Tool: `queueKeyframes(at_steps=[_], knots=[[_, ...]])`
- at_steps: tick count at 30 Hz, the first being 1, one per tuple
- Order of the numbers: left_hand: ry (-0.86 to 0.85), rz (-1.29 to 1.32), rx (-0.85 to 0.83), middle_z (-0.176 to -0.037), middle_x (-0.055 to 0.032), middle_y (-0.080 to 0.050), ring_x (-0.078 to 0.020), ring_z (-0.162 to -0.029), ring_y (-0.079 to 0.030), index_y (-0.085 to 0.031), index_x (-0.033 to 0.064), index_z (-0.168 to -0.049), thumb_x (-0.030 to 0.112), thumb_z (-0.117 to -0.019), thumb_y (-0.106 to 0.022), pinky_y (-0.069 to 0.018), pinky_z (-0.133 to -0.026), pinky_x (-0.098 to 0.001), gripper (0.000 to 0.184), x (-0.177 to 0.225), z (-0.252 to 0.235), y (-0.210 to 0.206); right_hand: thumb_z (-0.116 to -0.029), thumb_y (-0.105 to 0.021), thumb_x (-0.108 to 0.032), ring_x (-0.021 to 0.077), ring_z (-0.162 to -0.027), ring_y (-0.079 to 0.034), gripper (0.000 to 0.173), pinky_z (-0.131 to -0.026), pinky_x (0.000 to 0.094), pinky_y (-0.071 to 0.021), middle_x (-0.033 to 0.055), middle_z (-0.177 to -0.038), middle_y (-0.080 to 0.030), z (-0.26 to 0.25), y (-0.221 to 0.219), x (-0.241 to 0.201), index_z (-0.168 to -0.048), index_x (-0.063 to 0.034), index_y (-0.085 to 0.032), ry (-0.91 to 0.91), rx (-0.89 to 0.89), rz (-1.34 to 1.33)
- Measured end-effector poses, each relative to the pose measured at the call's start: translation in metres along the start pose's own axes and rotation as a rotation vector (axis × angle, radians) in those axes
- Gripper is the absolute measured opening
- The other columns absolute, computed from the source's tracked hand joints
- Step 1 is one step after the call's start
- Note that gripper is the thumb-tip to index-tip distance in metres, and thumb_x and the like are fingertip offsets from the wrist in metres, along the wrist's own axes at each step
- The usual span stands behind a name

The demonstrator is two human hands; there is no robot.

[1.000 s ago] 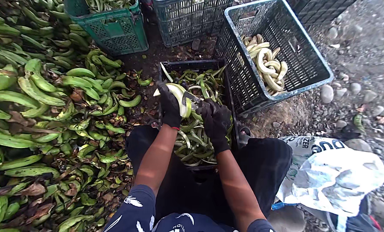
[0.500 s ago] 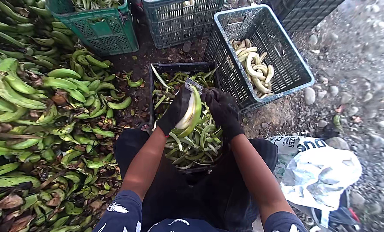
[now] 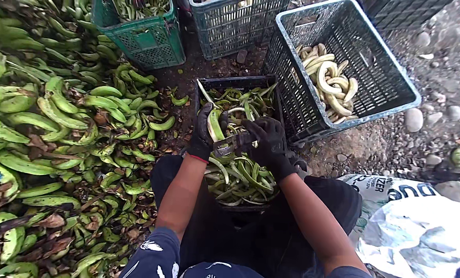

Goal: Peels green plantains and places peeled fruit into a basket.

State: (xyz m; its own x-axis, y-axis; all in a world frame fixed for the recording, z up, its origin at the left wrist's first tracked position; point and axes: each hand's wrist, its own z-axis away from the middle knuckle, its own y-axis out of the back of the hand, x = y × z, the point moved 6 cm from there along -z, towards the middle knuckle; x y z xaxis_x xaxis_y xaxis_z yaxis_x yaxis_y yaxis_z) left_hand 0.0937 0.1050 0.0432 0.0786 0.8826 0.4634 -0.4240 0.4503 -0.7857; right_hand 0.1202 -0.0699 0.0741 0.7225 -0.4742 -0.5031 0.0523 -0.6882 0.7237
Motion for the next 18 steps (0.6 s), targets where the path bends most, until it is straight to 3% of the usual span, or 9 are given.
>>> queueKeyframes(at_steps=[2, 4, 7, 9, 11, 13, 15, 17, 18], knots=[[0.043, 0.043, -0.121, -0.055, -0.0001, -0.053, -0.0101, -0.043, -0.054, -0.058, 0.0103, -0.080, 0.046, -0.1080, -0.017, -0.0509, -0.044, -0.0228, 0.061, 0.004, 0.003, -0.002, -0.0749, -0.074, -0.067, 0.0401, -0.120, -0.056, 0.068, -0.103, 0.0620, -0.0384, 0.0151, -0.115, -0.067, 0.003, -0.002, -0.002, -0.126, -0.0215, -0.074, 0.149, 0.109, 0.015], [0.016, 0.033, -0.211, -0.051, 0.0011, -0.051, -0.0117, -0.045, -0.055, -0.057, 0.0122, -0.075, 0.043, -0.1086, -0.012, -0.0554, -0.055, -0.0283, 0.065, 0.009, 0.003, -0.004, -0.0749, -0.076, -0.065, 0.0403, -0.121, -0.056, 0.065, -0.104, 0.0616, -0.0386, 0.0140, -0.116, -0.068, 0.003, 0.001, -0.003, -0.124, -0.0224, -0.074, 0.172, 0.154, 0.043], [0.057, 0.068, -0.265, -0.050, 0.0015, -0.053, -0.0101, -0.045, -0.056, -0.058, 0.0127, -0.070, 0.045, -0.1067, -0.010, -0.0545, -0.052, -0.0263, 0.068, 0.007, 0.004, -0.009, -0.0772, -0.075, -0.064, 0.0403, -0.122, -0.056, 0.064, -0.104, 0.0609, -0.0387, 0.0143, -0.118, -0.068, 0.004, 0.004, -0.004, -0.126, -0.0225, -0.073, 0.154, 0.158, 0.058], [0.080, 0.112, -0.184, -0.052, 0.0008, -0.053, -0.0085, -0.043, -0.054, -0.056, 0.0110, -0.072, 0.048, -0.1069, -0.013, -0.0494, -0.043, -0.0213, 0.066, 0.008, 0.006, -0.011, -0.0772, -0.073, -0.066, 0.0412, -0.118, -0.058, 0.065, -0.099, 0.0615, -0.0411, 0.0153, -0.116, -0.069, 0.004, 0.006, -0.006, -0.126, -0.0226, -0.074, 0.122, 0.157, 0.061], [-0.001, 0.057, 0.012, -0.059, 0.0002, -0.053, -0.0083, -0.045, -0.054, -0.054, 0.0131, -0.086, 0.043, -0.1084, -0.024, -0.0480, -0.041, -0.0204, 0.049, 0.012, 0.009, -0.010, -0.0799, -0.071, -0.062, 0.0443, -0.115, -0.059, 0.063, -0.093, 0.0642, -0.0432, 0.0190, -0.117, -0.068, 0.003, 0.008, -0.009, -0.130, -0.0230, -0.072, -0.005, 0.080, 0.063], [-0.171, -0.214, 0.155, -0.070, 0.0004, -0.058, -0.0087, -0.055, -0.061, -0.049, 0.0164, -0.108, 0.041, -0.1101, -0.030, -0.0547, -0.049, -0.0243, 0.032, 0.012, 0.012, -0.013, -0.0881, -0.067, -0.056, 0.0475, -0.116, -0.058, 0.056, -0.088, 0.0662, -0.0454, 0.0219, -0.121, -0.067, -0.002, 0.006, -0.006, -0.134, -0.0252, -0.070, -0.237, -0.080, 0.028], [-0.348, -0.517, 0.179, -0.086, -0.0040, -0.063, -0.0117, -0.072, -0.065, -0.052, 0.0071, -0.125, 0.042, -0.1112, -0.028, -0.0587, -0.065, -0.0311, 0.045, 0.009, 0.015, -0.014, -0.0931, -0.056, -0.060, 0.0429, -0.114, -0.061, 0.054, -0.084, 0.0644, -0.0478, 0.0193, -0.118, -0.068, -0.003, -0.006, 0.006, -0.134, -0.0272, -0.069, -0.439, -0.197, -0.052], [-0.517, -0.883, 0.169, -0.088, -0.0066, -0.065, -0.0130, -0.078, -0.065, -0.059, 0.0009, -0.112, 0.038, -0.1117, -0.016, -0.0581, -0.072, -0.0333, 0.057, 0.007, 0.020, -0.028, -0.0999, -0.047, -0.056, 0.0306, -0.104, -0.066, 0.050, -0.084, 0.0594, -0.0507, 0.0115, -0.108, -0.072, -0.002, -0.015, 0.016, -0.127, -0.0224, -0.071, -0.583, -0.244, -0.209], [-0.553, -1.064, 0.116, -0.097, -0.0085, -0.065, -0.0132, -0.087, -0.064, -0.059, 0.0009, -0.117, 0.031, -0.1111, -0.014, -0.0565, -0.080, -0.0328, 0.054, 0.004, 0.026, -0.039, -0.1039, -0.041, -0.055, 0.0264, -0.098, -0.067, 0.051, -0.083, 0.0564, -0.0513, 0.0096, -0.103, -0.072, -0.003, -0.018, 0.020, -0.122, -0.0182, -0.071, -0.628, -0.258, -0.300]])
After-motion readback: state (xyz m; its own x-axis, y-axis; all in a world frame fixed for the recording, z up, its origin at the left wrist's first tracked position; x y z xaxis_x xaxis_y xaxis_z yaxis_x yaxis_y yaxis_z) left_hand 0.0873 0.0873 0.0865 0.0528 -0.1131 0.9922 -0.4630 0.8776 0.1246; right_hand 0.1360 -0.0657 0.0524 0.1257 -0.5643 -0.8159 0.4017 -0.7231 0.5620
